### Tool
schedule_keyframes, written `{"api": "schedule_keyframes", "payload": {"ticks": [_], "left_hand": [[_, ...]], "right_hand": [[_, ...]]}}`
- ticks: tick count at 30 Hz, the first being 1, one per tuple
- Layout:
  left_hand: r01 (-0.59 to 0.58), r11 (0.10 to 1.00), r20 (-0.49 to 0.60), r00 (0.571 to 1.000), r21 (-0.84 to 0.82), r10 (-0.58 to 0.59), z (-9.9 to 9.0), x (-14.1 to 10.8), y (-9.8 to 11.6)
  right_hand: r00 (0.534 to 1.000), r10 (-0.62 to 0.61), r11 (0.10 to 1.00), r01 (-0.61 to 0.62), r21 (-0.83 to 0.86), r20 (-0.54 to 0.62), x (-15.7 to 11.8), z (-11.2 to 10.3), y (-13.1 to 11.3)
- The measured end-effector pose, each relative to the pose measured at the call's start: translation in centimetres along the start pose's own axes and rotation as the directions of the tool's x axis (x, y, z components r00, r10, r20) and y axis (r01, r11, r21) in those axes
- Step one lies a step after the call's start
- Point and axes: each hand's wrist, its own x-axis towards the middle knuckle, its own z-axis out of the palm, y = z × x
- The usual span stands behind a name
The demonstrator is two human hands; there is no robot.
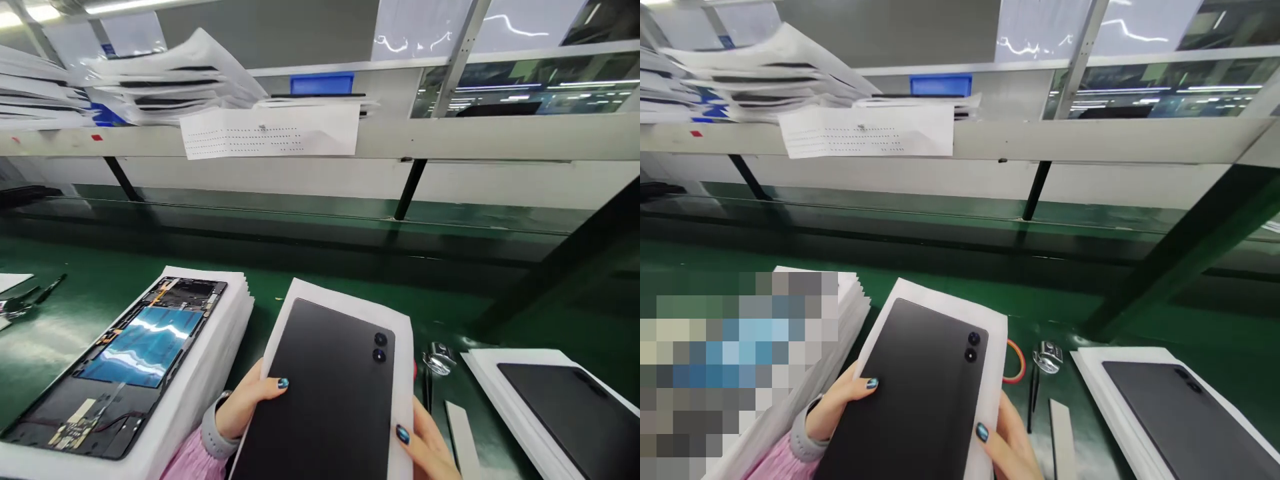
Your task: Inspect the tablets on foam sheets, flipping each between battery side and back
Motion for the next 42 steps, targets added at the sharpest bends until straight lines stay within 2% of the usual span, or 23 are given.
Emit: {"api": "schedule_keyframes", "payload": {"ticks": [4, 11, 21, 26, 31, 37, 42], "left_hand": [[0.147, 0.989, 0.039, 0.988, -0.008, -0.146, -0.9, 0.8, -0.7], [0.233, 0.972, 0.119, 0.965, 0.017, -0.233, -2.5, 1.2, -1.4], [0.236, 0.971, 0.155, 0.959, 0.036, -0.238, -2.2, 1.3, -1.4], [0.250, 0.967, 0.162, 0.954, 0.046, -0.254, -2.2, 1.3, -1.3], [0.248, 0.967, 0.163, 0.953, 0.061, -0.255, -2.3, 1.4, -1.5], [0.226, 0.966, 0.183, 0.952, 0.127, -0.246, -2.4, 1.6, -1.5], [0.188, 0.971, 0.241, 0.945, 0.151, -0.220, -3.0, 2.2, -2.3]], "right_hand": [[0.994, -0.060, 0.997, 0.063, 0.034, -0.090, 0.4, -0.3, -0.2], [0.986, 0.020, 0.995, -0.003, 0.102, -0.168, 0.1, -0.3, 0.1], [0.977, 0.052, 0.991, -0.025, 0.130, -0.207, 0.2, 0.0, -0.1], [0.975, 0.045, 0.997, -0.029, 0.076, -0.216, 0.4, 0.2, -0.1], [0.959, 0.051, 0.997, -0.034, 0.067, -0.277, 0.7, -0.2, 0.2], [0.967, 0.114, 0.993, -0.108, 0.041, -0.229, 1.7, -1.6, 0.4], [0.963, 0.149, 0.989, -0.146, 0.031, -0.225, 2.2, -0.5, 0.0]]}}
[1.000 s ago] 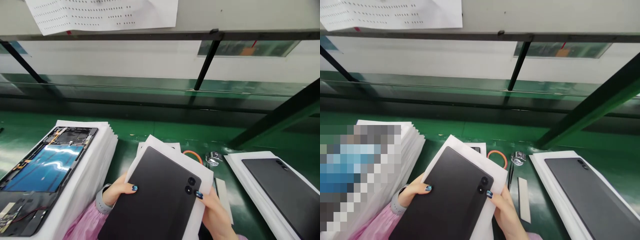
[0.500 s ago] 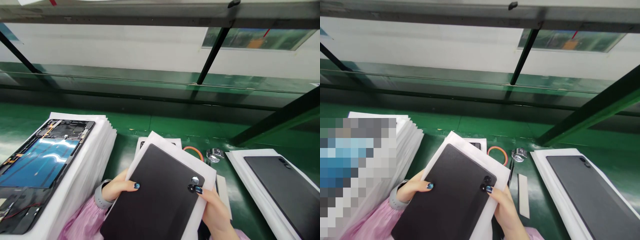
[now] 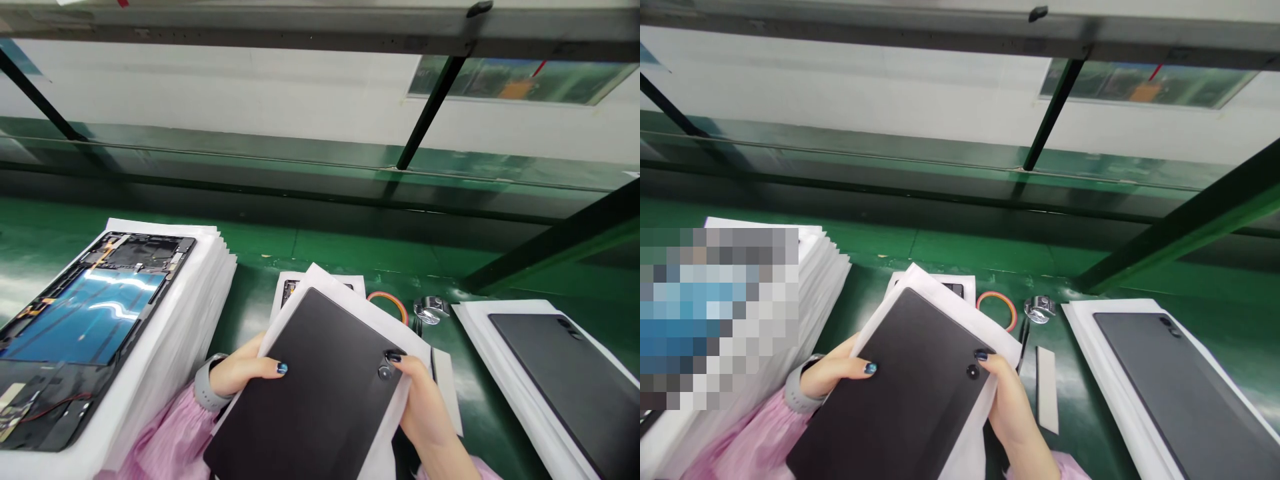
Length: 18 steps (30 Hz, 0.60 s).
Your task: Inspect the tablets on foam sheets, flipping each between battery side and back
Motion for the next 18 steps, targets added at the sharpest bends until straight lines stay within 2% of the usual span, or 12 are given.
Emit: {"api": "schedule_keyframes", "payload": {"ticks": [4, 6, 8, 11, 13, 14, 15, 16, 18], "left_hand": [[-0.012, 0.999, -0.069, 0.998, -0.041, 0.009, 0.0, 0.3, -0.3], [-0.021, 0.996, -0.078, 0.997, -0.082, 0.015, 0.4, 0.4, 0.0], [-0.044, 0.990, -0.110, 0.993, -0.132, 0.030, 1.0, 0.4, 0.4], [-0.103, 0.970, -0.215, 0.975, -0.222, 0.055, 1.6, 0.7, 1.0], [-0.133, 0.948, -0.274, 0.960, -0.289, 0.052, 1.7, 0.9, 1.3], [-0.142, 0.936, -0.297, 0.954, -0.322, 0.043, 1.7, 1.0, 1.4], [-0.146, 0.926, -0.317, 0.948, -0.349, 0.030, 1.7, 1.1, 1.5], [-0.147, 0.916, -0.334, 0.942, -0.373, 0.015, 1.6, 1.2, 1.6], [-0.143, 0.904, -0.358, 0.934, -0.402, -0.011, 1.6, 1.3, 1.6]], "right_hand": [[0.997, -0.029, 0.999, 0.027, -0.030, -0.070, 0.5, 1.1, -0.1], [0.974, -0.193, 0.973, 0.174, -0.155, -0.115, 0.7, 1.1, 0.0], [0.897, -0.421, 0.878, 0.367, -0.306, -0.133, 0.7, 0.7, 0.1], [0.702, -0.703, 0.657, 0.583, -0.479, -0.110, 0.3, 0.2, 0.2], [0.644, -0.763, 0.497, 0.643, -0.583, 0.060, 0.0, 0.1, 0.2], [0.650, -0.736, 0.426, 0.661, -0.618, 0.187, 0.0, 0.1, 0.2], [0.678, -0.667, 0.390, 0.670, -0.631, 0.307, -0.1, 0.2, 0.1], [0.705, -0.583, 0.381, 0.676, -0.631, 0.403, 0.0, 0.3, 0.1], [0.740, -0.456, 0.417, 0.668, -0.616, 0.494, 0.1, 0.4, 0.0]]}}
